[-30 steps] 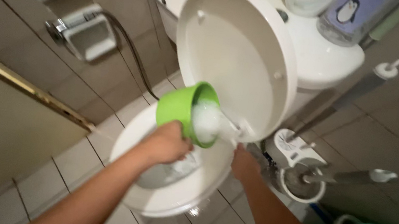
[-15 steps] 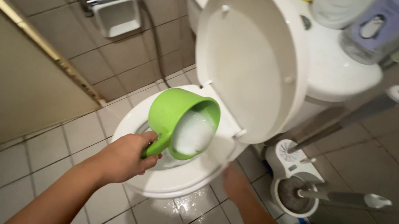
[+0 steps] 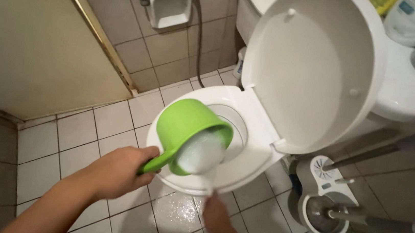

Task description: The person repeatedly scoops water from a bucket with a green mug and pours it into the toilet bowl, then onto the seat and lid, and finally flushes the toilet. The person handles a green mug, a bucket, and the toilet components.

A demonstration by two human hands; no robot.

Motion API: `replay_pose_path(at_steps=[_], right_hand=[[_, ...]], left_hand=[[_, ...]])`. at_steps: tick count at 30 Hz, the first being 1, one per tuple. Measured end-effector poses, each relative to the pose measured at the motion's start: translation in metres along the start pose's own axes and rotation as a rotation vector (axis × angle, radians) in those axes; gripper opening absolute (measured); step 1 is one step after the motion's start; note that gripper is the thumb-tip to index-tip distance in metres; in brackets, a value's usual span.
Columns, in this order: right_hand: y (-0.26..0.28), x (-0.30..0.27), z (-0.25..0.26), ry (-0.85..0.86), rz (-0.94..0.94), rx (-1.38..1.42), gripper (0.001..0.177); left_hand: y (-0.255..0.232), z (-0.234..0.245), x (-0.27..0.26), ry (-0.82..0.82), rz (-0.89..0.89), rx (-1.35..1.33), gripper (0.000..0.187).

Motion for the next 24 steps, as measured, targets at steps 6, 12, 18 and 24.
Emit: replay_pose_path(at_steps=[6,12,18,24], right_hand=[[0.019,0.046,-0.042,-0.028,0.080,-0.119,0.036],[0.091,0.115,-0.088,0.018,0.274,-0.204,0.038],[0.152,0.134,-0.064,0.051,0.281,0.068,0.015],[0.162,0.072,-0.050,0.322,-0.009,0.675,0.015]], left_hand=[[0.041,0.001,-0.036,-0.019,0.084,-0.010,0.028],[0.069,0.008,-0.058,-0.058,0.148,0.011,0.030],[0.077,0.024,-0.080,-0.167,0.096,0.085,0.030],[0.083,0.033,-0.090,-0.181,0.153,0.107,0.027]])
Point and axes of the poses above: each hand's wrist, its own x-axis towards the middle knuckle, its own z-axis out of the back of the hand, y = z × x, the point moved 7 cm from there along x, towards the middle knuckle, and after that the axes turned 8 degrees about y, right-handed, at the moved point
